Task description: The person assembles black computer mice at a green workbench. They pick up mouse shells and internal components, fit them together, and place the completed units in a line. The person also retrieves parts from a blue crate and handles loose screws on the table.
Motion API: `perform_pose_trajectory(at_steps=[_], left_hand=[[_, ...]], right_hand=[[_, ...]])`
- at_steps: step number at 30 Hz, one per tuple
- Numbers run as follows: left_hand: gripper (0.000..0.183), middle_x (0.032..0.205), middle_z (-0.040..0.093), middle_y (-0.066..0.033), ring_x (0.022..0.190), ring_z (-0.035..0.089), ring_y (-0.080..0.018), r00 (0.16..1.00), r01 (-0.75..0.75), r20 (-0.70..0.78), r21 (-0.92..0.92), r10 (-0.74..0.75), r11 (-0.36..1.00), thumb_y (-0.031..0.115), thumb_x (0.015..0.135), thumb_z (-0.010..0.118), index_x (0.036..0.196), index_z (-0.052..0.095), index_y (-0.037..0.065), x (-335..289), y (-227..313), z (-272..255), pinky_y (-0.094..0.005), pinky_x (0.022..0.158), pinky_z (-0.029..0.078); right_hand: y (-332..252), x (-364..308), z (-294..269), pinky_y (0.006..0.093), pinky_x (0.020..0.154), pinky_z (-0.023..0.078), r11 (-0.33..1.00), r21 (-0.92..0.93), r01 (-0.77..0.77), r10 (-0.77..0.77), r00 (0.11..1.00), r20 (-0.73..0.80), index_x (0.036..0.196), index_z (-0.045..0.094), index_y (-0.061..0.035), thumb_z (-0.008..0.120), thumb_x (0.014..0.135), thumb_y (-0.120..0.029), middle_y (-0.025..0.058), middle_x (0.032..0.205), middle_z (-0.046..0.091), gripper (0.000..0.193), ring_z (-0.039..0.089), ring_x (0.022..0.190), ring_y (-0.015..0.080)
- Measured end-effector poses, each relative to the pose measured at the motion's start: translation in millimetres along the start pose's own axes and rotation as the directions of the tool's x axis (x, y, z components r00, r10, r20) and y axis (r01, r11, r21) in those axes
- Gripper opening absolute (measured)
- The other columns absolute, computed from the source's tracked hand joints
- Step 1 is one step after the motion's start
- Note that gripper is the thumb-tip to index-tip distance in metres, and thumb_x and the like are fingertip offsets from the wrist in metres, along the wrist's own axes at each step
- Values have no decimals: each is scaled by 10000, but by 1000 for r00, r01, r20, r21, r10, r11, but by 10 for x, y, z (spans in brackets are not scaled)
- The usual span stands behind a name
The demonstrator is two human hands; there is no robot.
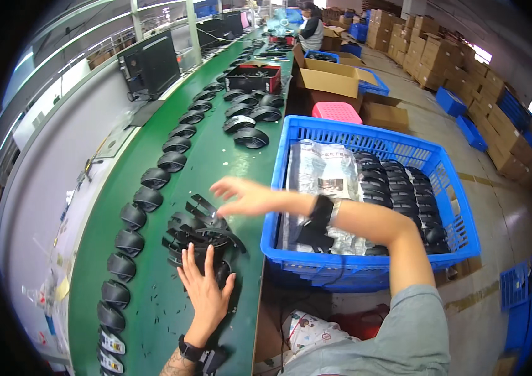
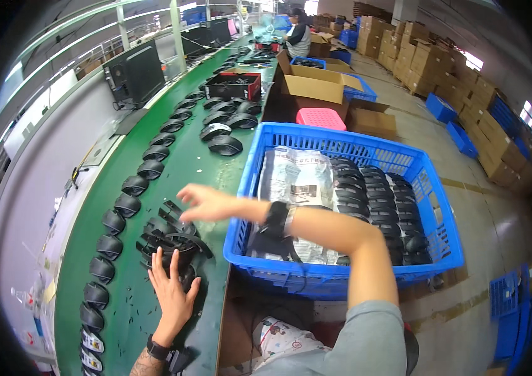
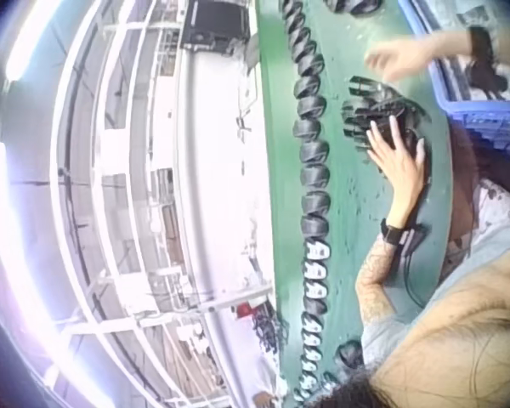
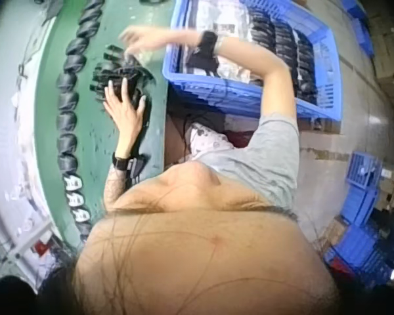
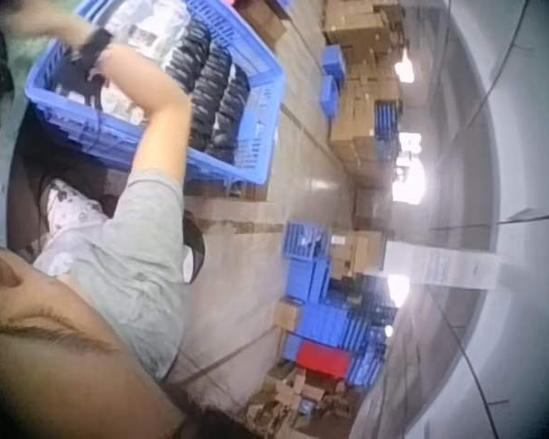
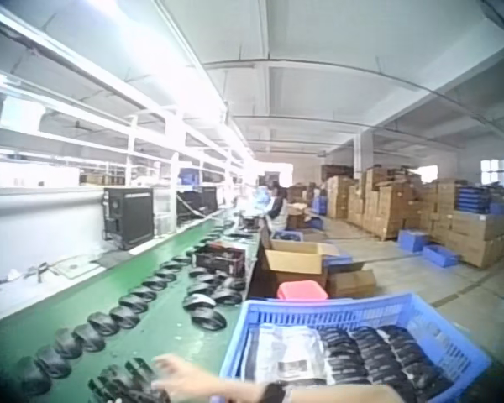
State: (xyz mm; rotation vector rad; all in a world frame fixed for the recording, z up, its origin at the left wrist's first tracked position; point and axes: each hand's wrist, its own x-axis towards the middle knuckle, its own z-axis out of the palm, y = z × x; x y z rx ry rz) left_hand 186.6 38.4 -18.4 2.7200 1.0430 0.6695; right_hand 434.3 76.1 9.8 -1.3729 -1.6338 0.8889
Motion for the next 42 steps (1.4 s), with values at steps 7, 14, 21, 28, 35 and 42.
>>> perform_pose_trajectory(at_steps=[7,14,21,28,35,42], left_hand=[[754,1405,234,-206,1321,157,-418,996,-54,-69,-29,52,998,252,669,681,1313,348,47,18,-76,0,-552,1054,130],[692,1375,283,-203,1309,186,-412,994,-73,-92,-99,64,992,280,655,643,1244,392,18,12,-141,8,-554,1051,133],[638,1356,312,-200,1299,213,-405,993,-73,-102,-95,63,993,326,678,614,1196,421,7,26,-183,78,-541,1051,143],[599,1347,324,-194,1303,211,-393,995,-45,-89,-53,40,998,281,659,620,1156,438,2,13,-151,59,-530,1057,140],[561,1349,321,-189,1300,210,-393,992,-51,-119,-81,41,995,290,686,611,1136,453,-5,-9,-159,88,-517,1061,143],[534,1341,328,-183,1294,219,-393,987,-62,-153,-102,46,993,291,698,612,1120,461,2,-33,-161,66,-512,1059,160]], right_hand=[[1100,-1688,-2434,338,707,492,581,-580,-571,127,768,-628,856,628,6,708,690,-270,155,806,639,332,620,772,257],[1798,-2173,-2453,400,1038,276,389,-469,-793,372,601,-707,1248,460,38,641,649,-621,235,1251,452,909,374,1214,351],[1462,-2155,-2434,431,1031,247,85,-655,-751,364,636,-681,1200,496,40,599,627,-692,247,1222,463,936,326,1237,351],[1297,-2507,-2276,410,948,360,274,-702,-657,429,737,-522,1179,462,79,744,496,-617,225,1089,496,1015,421,1104,358],[1313,-2609,-2232,465,1007,264,284,-585,-760,482,641,-597,1296,334,52,760,449,-623,244,1253,452,1164,422,1184,350],[1166,-2681,-2242,417,946,363,320,-557,-767,468,639,-611,1248,380,2,795,452,-561,243,1152,533,1060,504,1093,375]])
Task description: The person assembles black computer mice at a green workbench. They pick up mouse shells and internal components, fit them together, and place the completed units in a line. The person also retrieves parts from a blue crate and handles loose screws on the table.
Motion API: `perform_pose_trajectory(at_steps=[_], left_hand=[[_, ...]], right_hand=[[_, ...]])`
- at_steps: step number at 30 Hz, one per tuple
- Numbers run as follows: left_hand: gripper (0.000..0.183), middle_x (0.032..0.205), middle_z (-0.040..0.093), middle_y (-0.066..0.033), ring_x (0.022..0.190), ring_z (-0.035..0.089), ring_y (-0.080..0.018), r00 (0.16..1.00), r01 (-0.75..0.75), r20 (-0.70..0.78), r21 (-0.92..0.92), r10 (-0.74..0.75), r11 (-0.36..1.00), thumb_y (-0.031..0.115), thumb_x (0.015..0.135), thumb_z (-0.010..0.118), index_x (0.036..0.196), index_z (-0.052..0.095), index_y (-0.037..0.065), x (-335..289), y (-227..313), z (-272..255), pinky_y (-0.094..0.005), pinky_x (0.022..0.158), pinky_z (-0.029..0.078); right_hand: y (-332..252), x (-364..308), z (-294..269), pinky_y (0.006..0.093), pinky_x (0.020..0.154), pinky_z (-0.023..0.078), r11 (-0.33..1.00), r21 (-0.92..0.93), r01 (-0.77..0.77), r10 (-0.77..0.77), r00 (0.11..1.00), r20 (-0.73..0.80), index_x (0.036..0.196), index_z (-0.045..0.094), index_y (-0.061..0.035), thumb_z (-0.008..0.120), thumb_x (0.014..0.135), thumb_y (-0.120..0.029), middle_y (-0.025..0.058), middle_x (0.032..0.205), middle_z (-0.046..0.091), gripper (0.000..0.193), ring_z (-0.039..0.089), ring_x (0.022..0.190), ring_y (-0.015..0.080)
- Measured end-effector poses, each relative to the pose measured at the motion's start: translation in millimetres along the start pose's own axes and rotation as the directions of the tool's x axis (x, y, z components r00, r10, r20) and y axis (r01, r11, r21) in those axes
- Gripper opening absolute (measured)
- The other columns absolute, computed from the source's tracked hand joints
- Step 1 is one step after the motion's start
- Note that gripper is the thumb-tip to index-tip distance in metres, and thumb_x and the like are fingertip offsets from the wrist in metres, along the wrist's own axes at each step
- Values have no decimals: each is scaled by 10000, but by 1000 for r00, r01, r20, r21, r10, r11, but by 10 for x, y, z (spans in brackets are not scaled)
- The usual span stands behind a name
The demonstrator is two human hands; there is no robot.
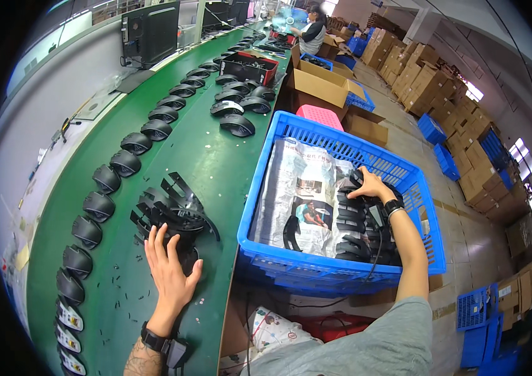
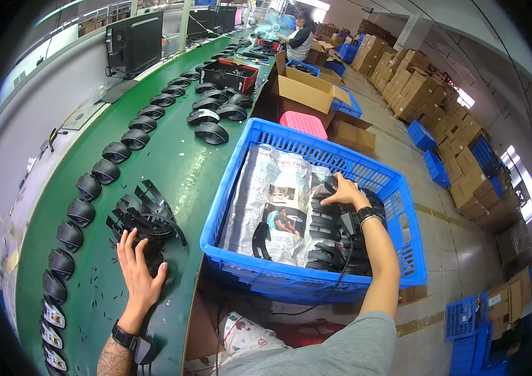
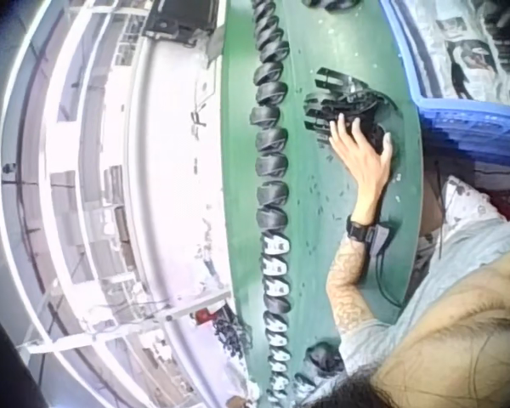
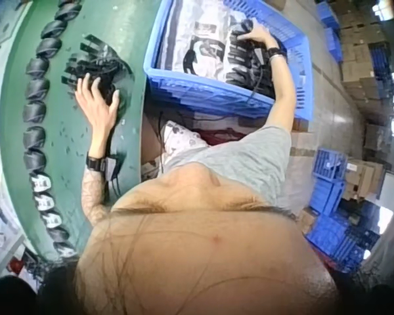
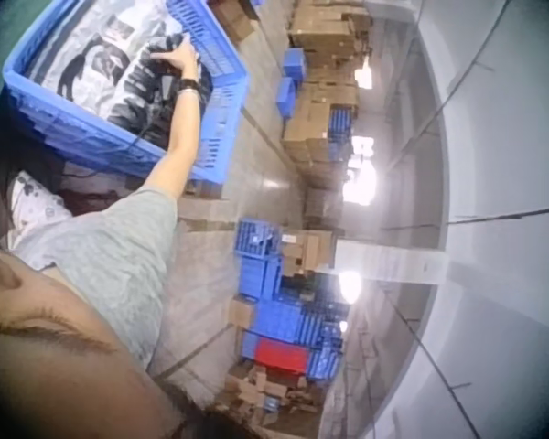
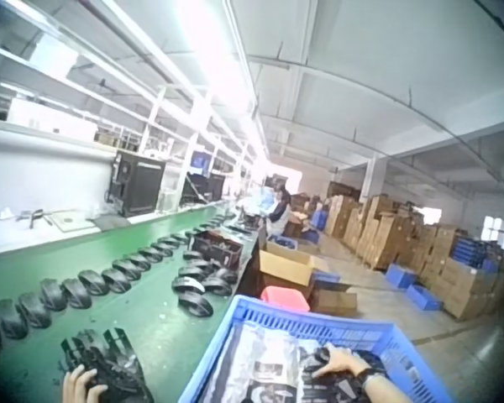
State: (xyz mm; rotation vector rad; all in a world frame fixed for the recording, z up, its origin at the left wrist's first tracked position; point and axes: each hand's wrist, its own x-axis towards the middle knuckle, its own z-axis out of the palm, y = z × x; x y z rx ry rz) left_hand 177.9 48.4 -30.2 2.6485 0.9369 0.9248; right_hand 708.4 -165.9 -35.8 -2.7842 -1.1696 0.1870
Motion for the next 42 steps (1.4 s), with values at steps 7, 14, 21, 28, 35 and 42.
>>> perform_pose_trajectory(at_steps=[7,14,21,28,35,42], left_hand=[[507,1334,331,-179,1291,224,-392,1000,-4,-4,-10,4,1000,261,694,628,1104,470,8,-27,10,-19,-508,1059,163],[505,1328,335,-176,1293,225,-383,1000,-3,-11,-10,2,1000,260,695,637,1104,472,12,-51,-8,-23,-498,1069,147],[507,1324,335,-180,1290,229,-384,1000,-12,-24,-16,11,1000,257,700,643,1111,467,18,-59,6,-17,-497,1071,142],[501,1324,337,-182,1288,232,-381,999,-13,-33,-22,12,1000,246,699,648,1102,471,9,-77,7,-24,-496,1069,149],[478,1330,336,-177,1291,230,-377,999,-13,-41,-9,12,1000,225,704,651,1093,478,7,-107,-4,-25,-493,1070,155],[474,1333,336,-171,1296,226,-371,998,-24,-51,-6,23,1000,227,707,649,1093,479,10,-115,6,1,-485,1073,154]], right_hand=[[-51,-88,-98,359,998,349,980,189,55,-92,976,195,1290,402,9,791,522,-517,235,1268,458,1009,444,1188,325],[-163,-269,98,352,1044,263,991,122,48,-74,973,217,1333,363,-18,717,637,-528,229,1308,390,933,358,1241,312],[133,-273,102,342,1055,252,804,570,-171,-125,888,442,1369,305,-24,738,704,-257,197,1353,373,827,336,1272,258],[-23,-431,130,318,1000,347,921,389,-10,-202,842,500,1254,413,93,855,509,-308,243,1274,457,954,452,1189,298],[-408,-580,55,318,836,447,983,132,129,-182,805,564,1093,556,62,837,501,-347,180,1049,618,773,588,957,253],[-220,-668,17,303,793,443,959,261,-113,-119,671,731,1031,559,107,817,557,-378,142,969,626,726,589,876,208]])
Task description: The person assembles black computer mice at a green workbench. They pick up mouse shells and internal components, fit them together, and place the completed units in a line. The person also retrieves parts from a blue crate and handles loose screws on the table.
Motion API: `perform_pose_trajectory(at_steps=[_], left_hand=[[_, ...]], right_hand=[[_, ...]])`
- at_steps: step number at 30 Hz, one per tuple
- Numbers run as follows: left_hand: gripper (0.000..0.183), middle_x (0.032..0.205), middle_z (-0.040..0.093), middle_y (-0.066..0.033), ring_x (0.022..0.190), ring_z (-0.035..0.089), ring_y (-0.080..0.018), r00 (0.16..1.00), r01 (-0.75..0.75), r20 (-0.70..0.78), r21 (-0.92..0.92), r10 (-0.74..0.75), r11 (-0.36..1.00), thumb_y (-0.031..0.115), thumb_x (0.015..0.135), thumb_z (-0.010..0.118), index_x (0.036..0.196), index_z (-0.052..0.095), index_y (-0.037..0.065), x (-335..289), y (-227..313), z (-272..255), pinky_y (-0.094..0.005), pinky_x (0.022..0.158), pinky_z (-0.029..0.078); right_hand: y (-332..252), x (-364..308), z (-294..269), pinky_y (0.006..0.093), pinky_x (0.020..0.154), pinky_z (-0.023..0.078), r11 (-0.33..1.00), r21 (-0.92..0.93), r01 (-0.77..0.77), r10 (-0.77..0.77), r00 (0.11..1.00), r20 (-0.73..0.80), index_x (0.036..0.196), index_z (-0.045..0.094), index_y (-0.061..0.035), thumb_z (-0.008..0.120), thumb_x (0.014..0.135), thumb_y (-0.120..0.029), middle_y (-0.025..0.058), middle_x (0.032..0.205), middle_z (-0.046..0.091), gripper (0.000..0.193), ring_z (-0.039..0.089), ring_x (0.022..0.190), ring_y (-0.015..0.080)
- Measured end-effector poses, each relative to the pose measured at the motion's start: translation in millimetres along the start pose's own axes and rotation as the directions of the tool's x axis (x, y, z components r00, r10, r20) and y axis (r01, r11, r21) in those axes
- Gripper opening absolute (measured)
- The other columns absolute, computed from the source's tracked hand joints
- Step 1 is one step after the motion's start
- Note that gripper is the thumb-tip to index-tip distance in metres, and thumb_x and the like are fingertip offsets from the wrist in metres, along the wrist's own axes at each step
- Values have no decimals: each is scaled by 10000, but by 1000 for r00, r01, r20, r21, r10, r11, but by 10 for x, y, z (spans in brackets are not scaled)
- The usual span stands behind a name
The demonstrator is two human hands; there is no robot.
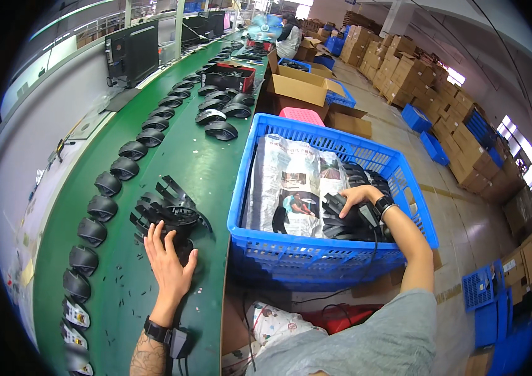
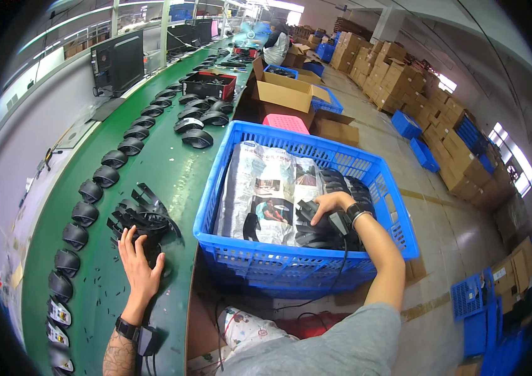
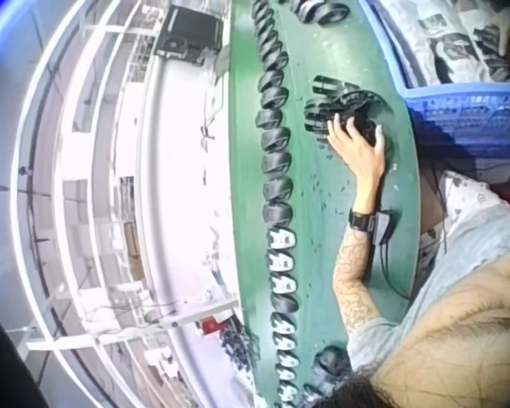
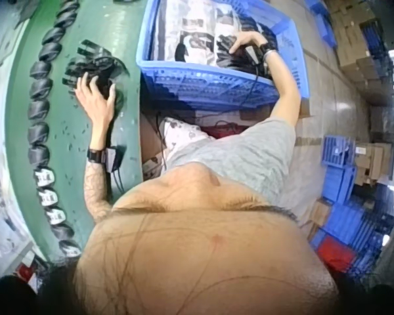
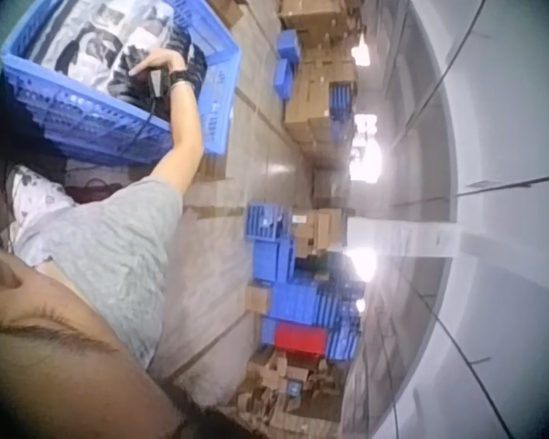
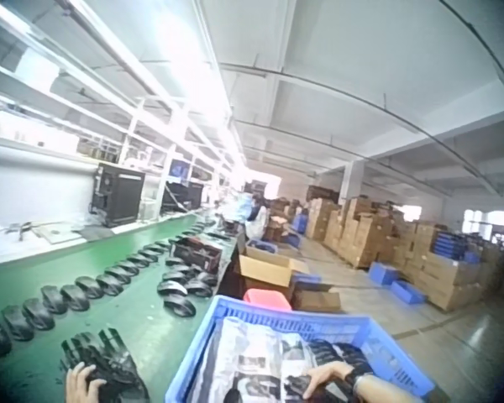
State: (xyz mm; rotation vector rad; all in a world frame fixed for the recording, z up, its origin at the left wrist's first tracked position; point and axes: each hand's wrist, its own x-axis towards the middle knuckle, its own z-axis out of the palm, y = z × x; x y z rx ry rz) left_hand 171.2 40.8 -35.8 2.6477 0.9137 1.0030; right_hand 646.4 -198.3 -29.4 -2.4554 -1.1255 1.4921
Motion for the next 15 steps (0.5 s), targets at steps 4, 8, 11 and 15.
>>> perform_pose_trajectory(at_steps=[4,8,11,15], left_hand=[[471,1332,337,-172,1291,233,-371,1000,-4,-4,16,4,1000,227,710,645,1092,478,8,-8,7,-5,-481,1073,157],[474,1333,337,-172,1288,236,-370,1000,-10,-2,11,10,1000,230,712,644,1095,477,7,-11,10,0,-481,1071,159],[476,1336,334,-173,1290,234,-370,1000,-5,-2,8,5,1000,232,713,644,1098,476,7,-28,-5,-15,-482,1070,159],[479,1340,330,-172,1293,231,-367,1000,-21,-8,18,21,1000,238,716,642,1103,476,8,-33,3,-9,-481,1072,154]], right_hand=[[148,14,75,319,882,397,993,-113,-40,35,998,-46,1148,451,157,785,584,-440,224,1134,539,886,524,1044,263],[170,52,305,320,862,401,991,-85,99,-102,994,-34,1160,447,133,781,595,-433,214,1142,530,867,510,1035,242],[29,8,372,256,752,405,988,84,127,-129,991,28,1104,512,44,800,607,-307,65,993,580,673,514,882,142],[25,63,352,277,787,420,996,-10,87,-86,994,62,1114,511,28,773,614,-205,72,1020,587,611,522,916,166]])
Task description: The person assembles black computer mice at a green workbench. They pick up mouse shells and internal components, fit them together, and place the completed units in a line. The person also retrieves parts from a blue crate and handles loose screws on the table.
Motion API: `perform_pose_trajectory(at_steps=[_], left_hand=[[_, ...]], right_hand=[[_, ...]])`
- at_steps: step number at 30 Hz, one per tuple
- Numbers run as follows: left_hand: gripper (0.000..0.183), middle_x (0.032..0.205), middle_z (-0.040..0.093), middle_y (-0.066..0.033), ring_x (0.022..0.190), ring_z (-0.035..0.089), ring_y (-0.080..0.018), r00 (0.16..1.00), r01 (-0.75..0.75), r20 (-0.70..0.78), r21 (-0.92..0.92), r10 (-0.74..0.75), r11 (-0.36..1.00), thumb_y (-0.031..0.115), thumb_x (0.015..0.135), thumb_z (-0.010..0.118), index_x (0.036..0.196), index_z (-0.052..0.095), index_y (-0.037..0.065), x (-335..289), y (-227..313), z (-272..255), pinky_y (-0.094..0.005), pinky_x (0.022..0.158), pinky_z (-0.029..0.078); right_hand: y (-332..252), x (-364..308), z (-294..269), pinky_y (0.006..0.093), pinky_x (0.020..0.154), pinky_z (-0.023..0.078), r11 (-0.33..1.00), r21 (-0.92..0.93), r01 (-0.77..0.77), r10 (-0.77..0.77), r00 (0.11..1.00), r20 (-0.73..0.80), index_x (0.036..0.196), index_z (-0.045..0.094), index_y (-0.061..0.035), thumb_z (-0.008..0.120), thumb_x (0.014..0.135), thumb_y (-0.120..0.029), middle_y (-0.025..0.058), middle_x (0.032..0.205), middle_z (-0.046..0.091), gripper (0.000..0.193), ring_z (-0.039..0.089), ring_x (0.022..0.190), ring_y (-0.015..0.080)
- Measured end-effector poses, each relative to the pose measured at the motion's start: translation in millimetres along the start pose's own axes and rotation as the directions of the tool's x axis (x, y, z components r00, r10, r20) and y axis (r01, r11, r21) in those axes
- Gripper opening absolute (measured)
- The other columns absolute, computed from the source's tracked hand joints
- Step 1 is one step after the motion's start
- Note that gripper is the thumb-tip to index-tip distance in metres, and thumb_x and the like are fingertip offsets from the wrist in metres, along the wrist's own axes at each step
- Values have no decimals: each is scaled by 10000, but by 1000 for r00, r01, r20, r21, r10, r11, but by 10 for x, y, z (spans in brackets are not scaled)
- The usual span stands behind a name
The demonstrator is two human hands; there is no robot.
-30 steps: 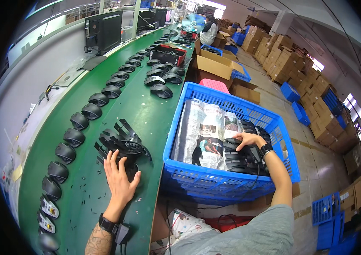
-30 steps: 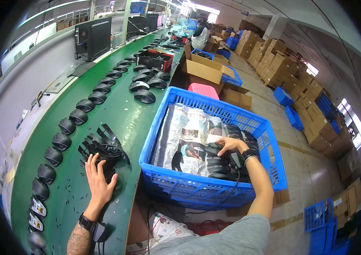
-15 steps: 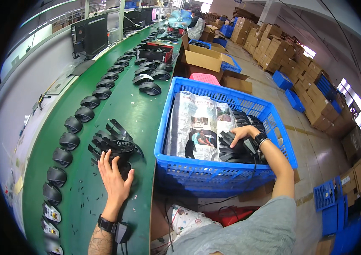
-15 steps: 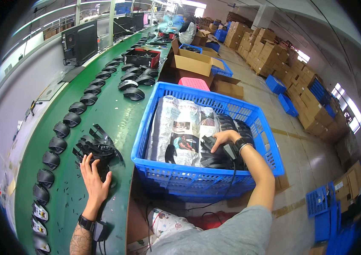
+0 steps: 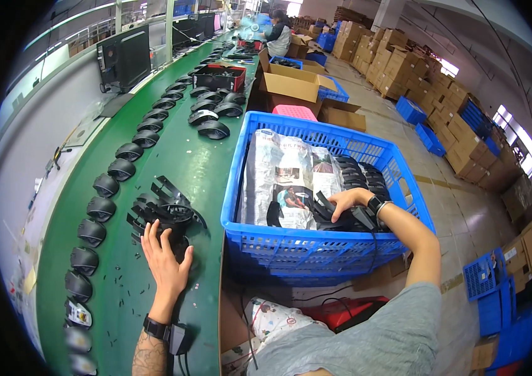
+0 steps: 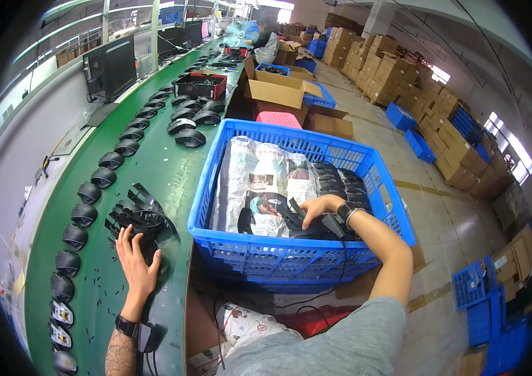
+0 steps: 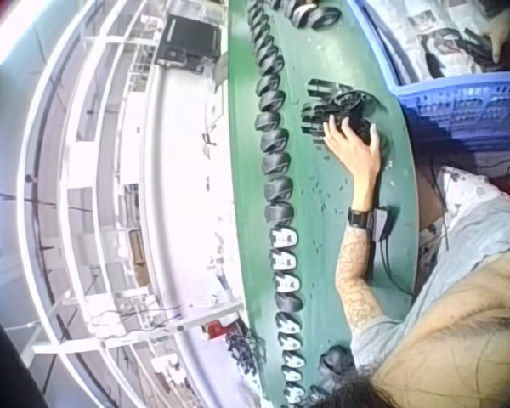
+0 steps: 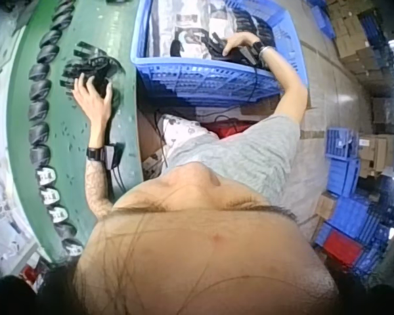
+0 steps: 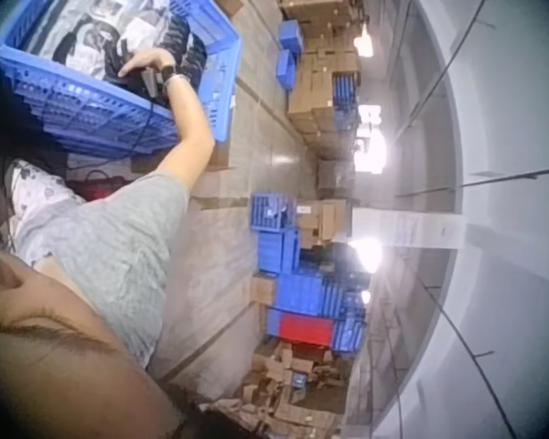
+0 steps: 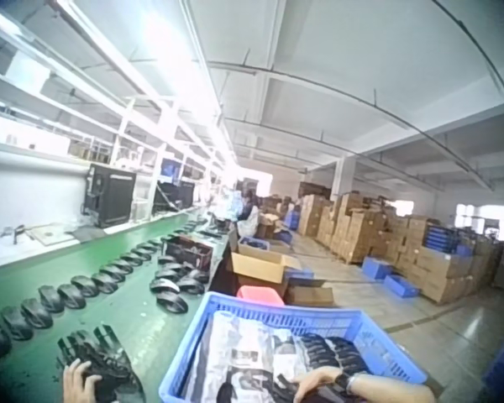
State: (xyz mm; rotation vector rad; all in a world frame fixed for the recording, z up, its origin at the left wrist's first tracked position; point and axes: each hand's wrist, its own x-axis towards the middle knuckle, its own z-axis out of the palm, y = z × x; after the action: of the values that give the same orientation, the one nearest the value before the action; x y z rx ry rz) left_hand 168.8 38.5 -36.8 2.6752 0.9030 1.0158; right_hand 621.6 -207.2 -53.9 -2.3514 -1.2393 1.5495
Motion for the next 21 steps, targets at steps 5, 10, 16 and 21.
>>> perform_pose_trajectory(at_steps=[5,10,16,21], left_hand=[[484,1345,325,-174,1296,227,-367,1000,-10,0,7,10,1000,247,725,636,1113,471,9,-11,-18,13,-477,1076,146],[485,1347,324,-179,1300,223,-367,1000,-12,0,12,12,1000,253,730,632,1117,470,8,-25,-30,8,-475,1079,141],[489,1347,324,-179,1300,222,-367,1000,-26,-6,7,26,1000,249,728,635,1118,472,3,-28,3,4,-475,1079,140],[488,1346,323,-176,1298,224,-366,1000,-19,-6,24,19,1000,242,727,638,1117,472,0,-48,-21,-3,-473,1079,140]], right_hand=[[-138,164,27,308,768,448,993,-116,12,4,991,133,1090,504,58,727,591,-123,115,1014,607,576,548,894,189],[-173,210,87,341,682,470,938,-332,100,-82,994,68,972,565,82,759,544,-294,166,901,629,601,597,799,249],[-204,-323,-275,292,593,460,997,31,64,-61,992,-112,859,605,104,764,601,-260,109,759,641,474,599,661,178],[-248,-518,-125,346,868,420,987,-117,-112,123,988,96,1185,425,147,739,589,-492,245,1151,531,929,535,1043,286]])
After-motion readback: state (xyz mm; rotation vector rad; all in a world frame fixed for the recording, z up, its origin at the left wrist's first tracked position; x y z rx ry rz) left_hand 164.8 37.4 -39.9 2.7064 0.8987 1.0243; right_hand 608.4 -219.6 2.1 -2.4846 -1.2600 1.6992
